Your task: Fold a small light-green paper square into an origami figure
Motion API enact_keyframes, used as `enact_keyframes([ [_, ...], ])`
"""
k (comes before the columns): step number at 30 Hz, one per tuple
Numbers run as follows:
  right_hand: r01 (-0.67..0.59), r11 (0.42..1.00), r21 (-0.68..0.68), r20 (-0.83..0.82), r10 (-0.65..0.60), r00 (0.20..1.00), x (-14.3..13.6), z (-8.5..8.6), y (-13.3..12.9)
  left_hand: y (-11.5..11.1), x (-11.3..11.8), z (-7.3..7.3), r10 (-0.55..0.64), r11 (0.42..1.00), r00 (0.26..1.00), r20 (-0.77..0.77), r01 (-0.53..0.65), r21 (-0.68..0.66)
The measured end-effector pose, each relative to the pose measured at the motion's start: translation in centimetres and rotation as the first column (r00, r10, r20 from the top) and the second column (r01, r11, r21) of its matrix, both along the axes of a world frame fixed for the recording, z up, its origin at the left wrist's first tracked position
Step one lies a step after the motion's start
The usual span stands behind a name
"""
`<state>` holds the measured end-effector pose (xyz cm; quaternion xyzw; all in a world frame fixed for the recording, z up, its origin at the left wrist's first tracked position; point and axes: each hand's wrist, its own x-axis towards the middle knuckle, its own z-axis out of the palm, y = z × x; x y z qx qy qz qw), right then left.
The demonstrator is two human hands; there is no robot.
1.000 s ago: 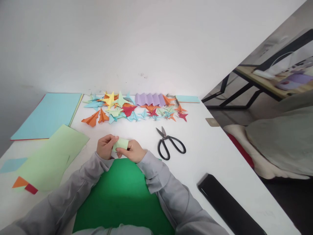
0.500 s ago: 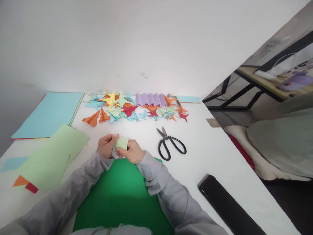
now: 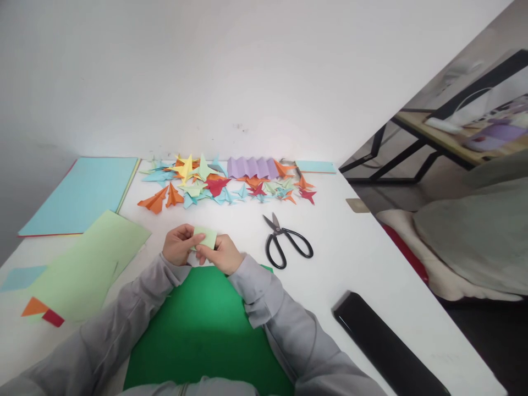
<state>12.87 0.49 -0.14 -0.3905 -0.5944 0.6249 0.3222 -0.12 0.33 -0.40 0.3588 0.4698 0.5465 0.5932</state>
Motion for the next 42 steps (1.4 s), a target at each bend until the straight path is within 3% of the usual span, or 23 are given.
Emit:
enact_keyframes([
  [13, -0.072, 0.995, 0.063, -0.033, 0.074, 0.997, -0.3, 0.4, -0.3, -0.6, 0.3, 0.6, -0.047, 0.998, 0.998, -0.039, 0.046, -0.032],
  [24, -0.115, 0.986, 0.122, -0.002, 0.116, 0.993, -0.6, 0.1, -0.6, -0.4, 0.4, 0.3, 0.105, 0.992, 0.981, -0.161, -0.114, -0.050],
  [31, -0.019, 1.000, 0.013, 0.013, 0.019, 1.000, -0.5, 0.2, -0.6, -0.1, 0.2, 0.0, 0.114, 0.992, 0.993, -0.006, -0.114, -0.049],
  [36, 0.009, 0.999, 0.033, -0.008, -0.009, 1.000, -0.5, 0.5, -0.6, 0.0, 0.0, -0.2, 0.158, 0.987, 0.987, -0.003, -0.157, 0.031],
  [40, 0.041, 0.998, 0.052, -0.008, -0.041, 0.999, -0.4, 0.3, -0.5, 0.2, -0.1, -0.4, 0.199, 0.980, 0.980, 0.007, -0.199, 0.005],
  [42, 0.053, 0.998, 0.038, -0.007, -0.053, 0.999, -0.2, 0.1, -0.4, 0.3, -0.2, -0.5, 0.154, 0.988, 0.987, 0.036, -0.153, -0.011],
])
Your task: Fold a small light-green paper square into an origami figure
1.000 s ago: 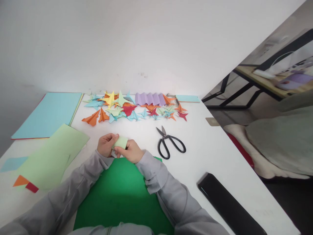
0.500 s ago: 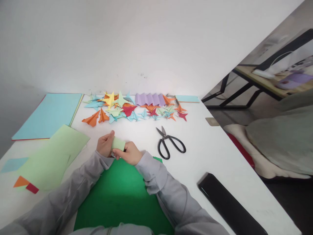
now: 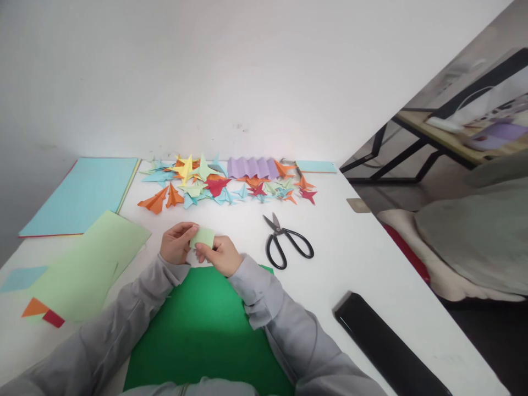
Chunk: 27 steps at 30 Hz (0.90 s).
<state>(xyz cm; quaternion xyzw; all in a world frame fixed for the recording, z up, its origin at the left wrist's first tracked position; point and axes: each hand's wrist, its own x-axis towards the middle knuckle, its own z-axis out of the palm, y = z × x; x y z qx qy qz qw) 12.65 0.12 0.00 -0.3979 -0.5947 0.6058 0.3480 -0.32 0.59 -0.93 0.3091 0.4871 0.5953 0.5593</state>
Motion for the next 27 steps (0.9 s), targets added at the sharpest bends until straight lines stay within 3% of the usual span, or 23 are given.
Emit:
enact_keyframes([
  [4, 0.004, 1.000, 0.028, 0.001, -0.004, 1.000, 0.2, -0.3, 0.2, -0.1, -0.1, -0.4, -0.114, 0.993, 0.993, 0.023, 0.114, 0.006],
  [8, 0.076, 0.976, 0.206, 0.053, -0.088, 0.995, 0.2, -0.3, -0.2, 0.0, -0.1, -0.4, -0.046, 0.999, 0.998, 0.049, 0.046, 0.002],
  [10, 0.203, 0.910, 0.361, 0.070, -0.243, 0.967, 0.2, -0.3, -0.4, 0.1, -0.1, 0.0, -0.019, 1.000, 0.997, 0.073, 0.021, -0.019],
  [13, 0.381, 0.752, 0.538, 0.000, -0.452, 0.892, 0.2, -0.5, -0.6, 0.1, 0.0, 0.7, 0.013, 0.998, 0.993, 0.113, -0.006, -0.062],
  [16, 0.421, 0.663, 0.619, -0.027, -0.517, 0.855, 0.3, -0.8, -0.6, 0.1, 0.0, 0.9, 0.015, 0.997, 0.992, 0.129, -0.005, -0.079],
  [27, 0.381, 0.622, 0.684, 0.017, -0.536, 0.844, 0.4, -1.0, -0.6, -0.2, 0.3, 0.9, -0.010, 0.999, 0.995, 0.101, 0.015, -0.043],
])
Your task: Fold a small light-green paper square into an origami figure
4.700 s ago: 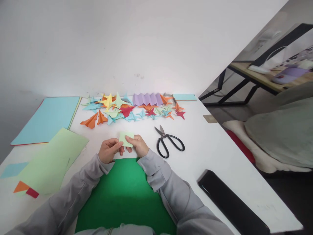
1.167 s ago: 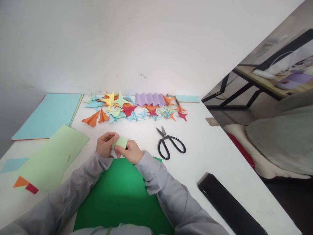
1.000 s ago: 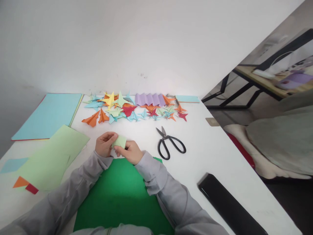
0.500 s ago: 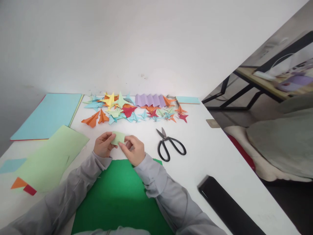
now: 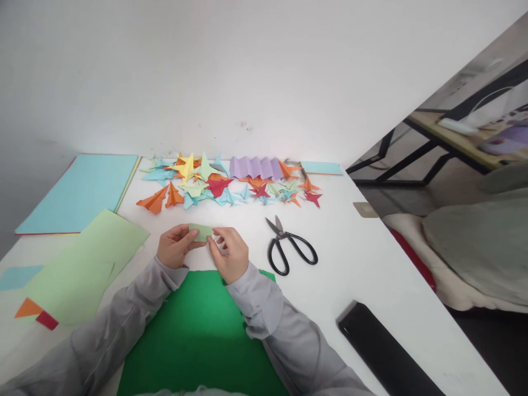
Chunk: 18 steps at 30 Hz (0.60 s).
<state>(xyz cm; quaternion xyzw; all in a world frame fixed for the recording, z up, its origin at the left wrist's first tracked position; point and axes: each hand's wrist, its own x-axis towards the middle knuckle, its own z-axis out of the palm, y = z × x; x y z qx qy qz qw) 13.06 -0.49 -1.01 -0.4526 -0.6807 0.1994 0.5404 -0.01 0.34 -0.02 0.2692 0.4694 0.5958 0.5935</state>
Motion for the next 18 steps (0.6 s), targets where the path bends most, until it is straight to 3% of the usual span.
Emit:
enact_keyframes([
  [9, 0.003, 0.999, 0.050, 0.052, -0.006, 0.999, 0.22, 0.10, -0.02, -0.01, -0.07, -0.32, 0.016, 1.000, 1.000, -0.005, -0.016, -0.013],
  [18, 0.001, 0.988, 0.155, 0.082, -0.014, 0.997, 0.26, -0.31, 0.18, -0.23, 0.03, 0.33, 0.032, 0.996, 0.995, -0.096, -0.040, -0.084],
])
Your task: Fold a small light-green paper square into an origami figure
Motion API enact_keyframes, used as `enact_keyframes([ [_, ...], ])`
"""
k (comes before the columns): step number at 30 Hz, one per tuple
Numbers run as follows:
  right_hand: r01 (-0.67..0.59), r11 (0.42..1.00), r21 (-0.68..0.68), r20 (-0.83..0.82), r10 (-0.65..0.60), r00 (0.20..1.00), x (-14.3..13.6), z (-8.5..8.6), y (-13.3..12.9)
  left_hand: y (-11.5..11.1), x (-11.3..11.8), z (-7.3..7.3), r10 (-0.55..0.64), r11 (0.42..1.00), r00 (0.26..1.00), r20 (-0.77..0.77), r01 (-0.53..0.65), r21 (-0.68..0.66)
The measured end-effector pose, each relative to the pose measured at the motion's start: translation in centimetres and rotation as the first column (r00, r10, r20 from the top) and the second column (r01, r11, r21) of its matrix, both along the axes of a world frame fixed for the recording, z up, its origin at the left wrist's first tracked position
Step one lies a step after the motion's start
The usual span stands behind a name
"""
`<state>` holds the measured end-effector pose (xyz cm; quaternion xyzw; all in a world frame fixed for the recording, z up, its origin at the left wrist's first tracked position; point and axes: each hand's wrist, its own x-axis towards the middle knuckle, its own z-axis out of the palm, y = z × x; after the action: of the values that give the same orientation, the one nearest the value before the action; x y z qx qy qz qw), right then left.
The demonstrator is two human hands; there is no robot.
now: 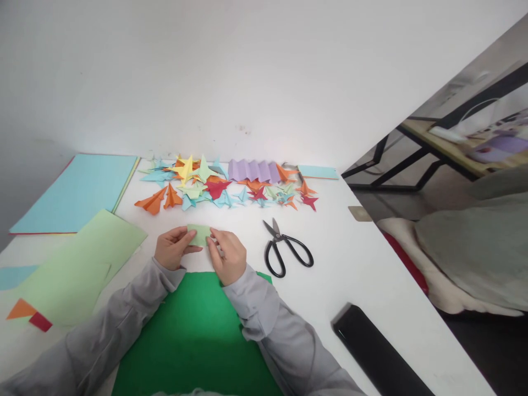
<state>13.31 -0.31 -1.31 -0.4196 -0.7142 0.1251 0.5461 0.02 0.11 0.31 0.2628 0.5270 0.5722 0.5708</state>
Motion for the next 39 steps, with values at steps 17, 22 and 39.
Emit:
enact_keyframes([
  [17, -0.140, 0.983, -0.120, -0.147, 0.122, 0.982, 0.0, 0.2, 0.2, 0.0, -0.3, -0.8, -0.117, 0.988, 0.993, 0.023, 0.114, 0.106],
  [22, -0.223, 0.951, -0.213, -0.155, 0.193, 0.969, 0.2, 0.7, 0.2, 0.0, -0.4, -0.9, -0.161, 0.977, 0.986, -0.030, 0.164, 0.134],
  [39, -0.286, 0.932, -0.223, -0.137, 0.260, 0.956, 0.3, 0.2, 0.1, 0.1, -0.6, -0.8, -0.170, 0.978, 0.979, -0.109, 0.181, 0.100],
])
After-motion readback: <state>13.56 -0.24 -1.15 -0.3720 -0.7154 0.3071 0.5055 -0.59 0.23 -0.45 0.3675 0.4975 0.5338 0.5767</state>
